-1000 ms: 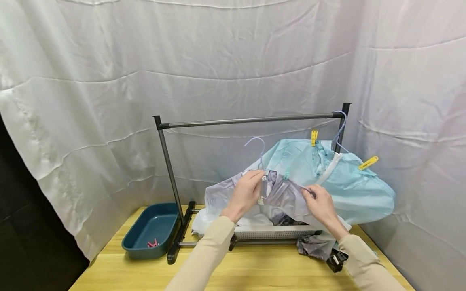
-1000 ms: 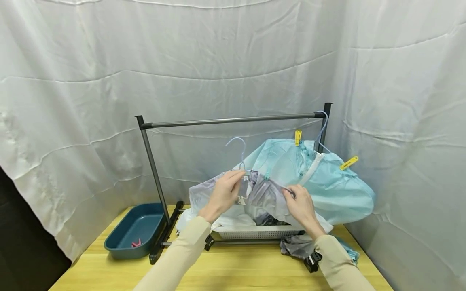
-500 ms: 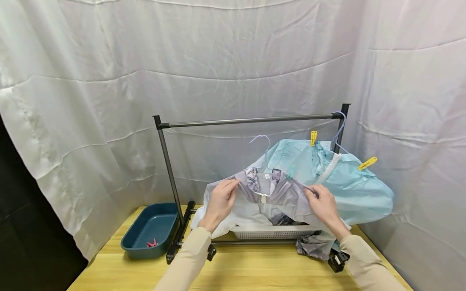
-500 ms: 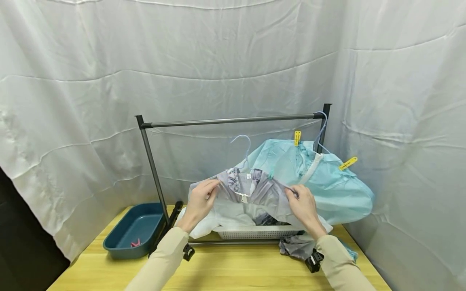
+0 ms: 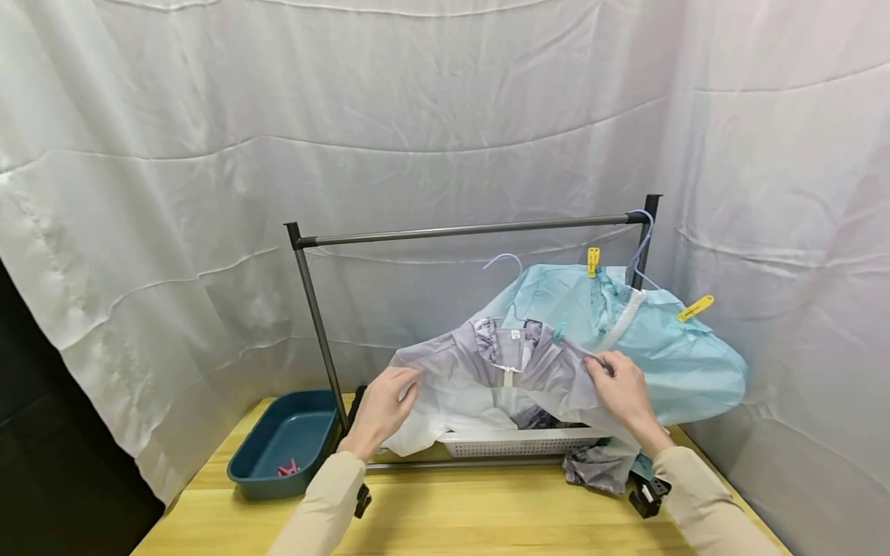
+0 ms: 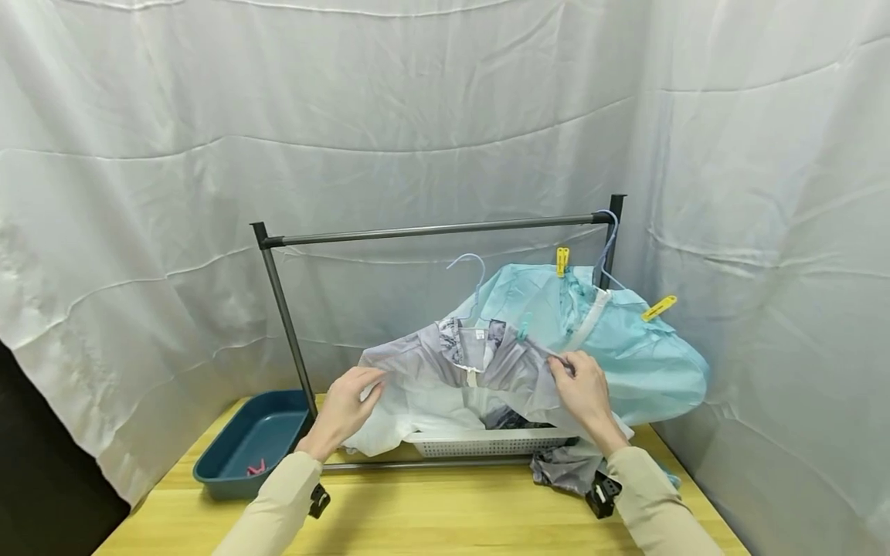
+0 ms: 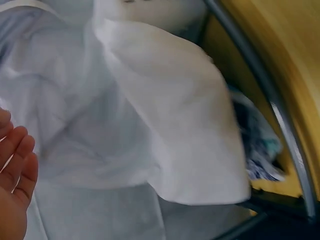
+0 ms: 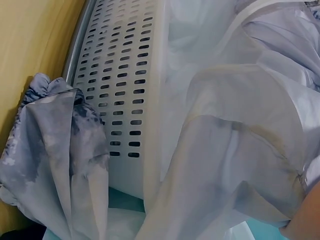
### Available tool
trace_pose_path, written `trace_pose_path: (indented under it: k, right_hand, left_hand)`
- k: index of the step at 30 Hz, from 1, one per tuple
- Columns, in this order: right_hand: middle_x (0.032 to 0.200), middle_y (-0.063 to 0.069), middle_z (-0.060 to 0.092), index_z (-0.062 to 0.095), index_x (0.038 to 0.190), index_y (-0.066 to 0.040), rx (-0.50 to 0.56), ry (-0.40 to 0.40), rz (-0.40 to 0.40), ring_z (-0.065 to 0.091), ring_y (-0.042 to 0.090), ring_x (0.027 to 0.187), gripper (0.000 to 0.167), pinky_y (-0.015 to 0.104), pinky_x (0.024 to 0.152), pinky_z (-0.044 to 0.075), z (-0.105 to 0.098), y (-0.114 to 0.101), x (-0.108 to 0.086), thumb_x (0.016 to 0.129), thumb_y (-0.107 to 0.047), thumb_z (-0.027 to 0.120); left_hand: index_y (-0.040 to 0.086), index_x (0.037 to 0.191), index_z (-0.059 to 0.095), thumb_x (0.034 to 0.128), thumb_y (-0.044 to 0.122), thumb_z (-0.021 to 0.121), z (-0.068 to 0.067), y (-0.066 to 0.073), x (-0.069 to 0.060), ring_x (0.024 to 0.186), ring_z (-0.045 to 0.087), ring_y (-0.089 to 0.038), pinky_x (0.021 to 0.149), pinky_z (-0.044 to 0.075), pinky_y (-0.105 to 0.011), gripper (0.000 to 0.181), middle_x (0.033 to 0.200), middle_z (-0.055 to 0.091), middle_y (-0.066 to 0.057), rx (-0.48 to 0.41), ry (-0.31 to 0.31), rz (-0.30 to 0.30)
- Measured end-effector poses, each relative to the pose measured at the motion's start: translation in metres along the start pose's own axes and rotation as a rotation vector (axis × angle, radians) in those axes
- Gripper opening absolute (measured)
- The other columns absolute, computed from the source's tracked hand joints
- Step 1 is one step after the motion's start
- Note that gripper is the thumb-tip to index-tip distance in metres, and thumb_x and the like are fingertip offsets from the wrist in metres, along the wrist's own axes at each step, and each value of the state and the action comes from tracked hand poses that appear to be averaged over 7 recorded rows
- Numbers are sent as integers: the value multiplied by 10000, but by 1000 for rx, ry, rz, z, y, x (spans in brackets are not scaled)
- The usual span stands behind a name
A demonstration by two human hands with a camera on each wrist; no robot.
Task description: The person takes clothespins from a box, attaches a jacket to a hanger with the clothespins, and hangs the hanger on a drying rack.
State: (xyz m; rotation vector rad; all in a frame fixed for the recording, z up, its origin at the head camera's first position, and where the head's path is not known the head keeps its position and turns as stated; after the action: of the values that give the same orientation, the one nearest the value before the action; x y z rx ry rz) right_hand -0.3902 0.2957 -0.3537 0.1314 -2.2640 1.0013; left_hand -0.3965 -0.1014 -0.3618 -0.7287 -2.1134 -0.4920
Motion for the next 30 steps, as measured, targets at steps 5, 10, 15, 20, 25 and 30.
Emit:
trace_pose_path:
  k: [5,10,15,20,25,30]
  right_hand:
    - [933,124,642,694,889,-65,1,-17,6,562,270,873,288,369,728,400,2,1,0,996,-292,551]
    - [942,124,642,702,920,-65,2,-27,13,565,272,881,293,370,732,402,3,2,2,999,-299,544]
    - [950,131,645,703,927,-58,12,-28,18,564,277,884,291,371,731,401,3,3,3,1000,-292,544]
    - [970,142,648,701,934,-54,13,-21,23,573,296,912,301,384,743,409,2,4,1,1002,-299,541]
    - [963,139,644,699,919,-59,18,-11,13,567,296,911,309,387,742,405,3,4,0,1003,-310,539]
    - [902,123,636,696,870,-62,29,50,-20,546,267,865,274,367,733,384,5,2,-3,990,-273,569]
  left_hand:
    - [92,1023,765,879,110,728,-8,-12,-18,892,672,-213,770,560,-381,150,972,745,-30,52,-54,-84]
    - [118,940,787,882,120,715,-20,-29,-31,788,672,-227,697,554,-415,92,872,749,-40,115,-57,-264]
    - [135,891,781,906,115,672,-34,-44,-44,589,592,-170,550,485,-352,112,755,718,-38,162,-116,-432]
    - [142,931,778,917,155,650,-41,-61,-59,605,616,-172,563,506,-379,130,826,742,-46,189,-170,-530]
    - [149,855,763,903,209,667,-47,-85,-75,637,636,-220,609,520,-465,123,791,725,-29,189,-240,-625]
    - [134,613,597,925,204,629,-49,-116,-102,582,544,-228,544,416,-396,321,611,561,-12,184,-305,-757]
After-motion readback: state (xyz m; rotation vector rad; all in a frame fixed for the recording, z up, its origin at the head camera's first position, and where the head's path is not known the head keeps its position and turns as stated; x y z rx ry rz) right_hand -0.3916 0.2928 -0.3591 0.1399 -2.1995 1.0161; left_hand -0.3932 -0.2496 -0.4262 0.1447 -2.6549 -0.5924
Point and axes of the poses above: each hand's wrist, its own x-axis towards the middle knuckle, its own z-axis out of the palm, y = z × x, the point moved 2 cm from there along x, towards the middle knuckle
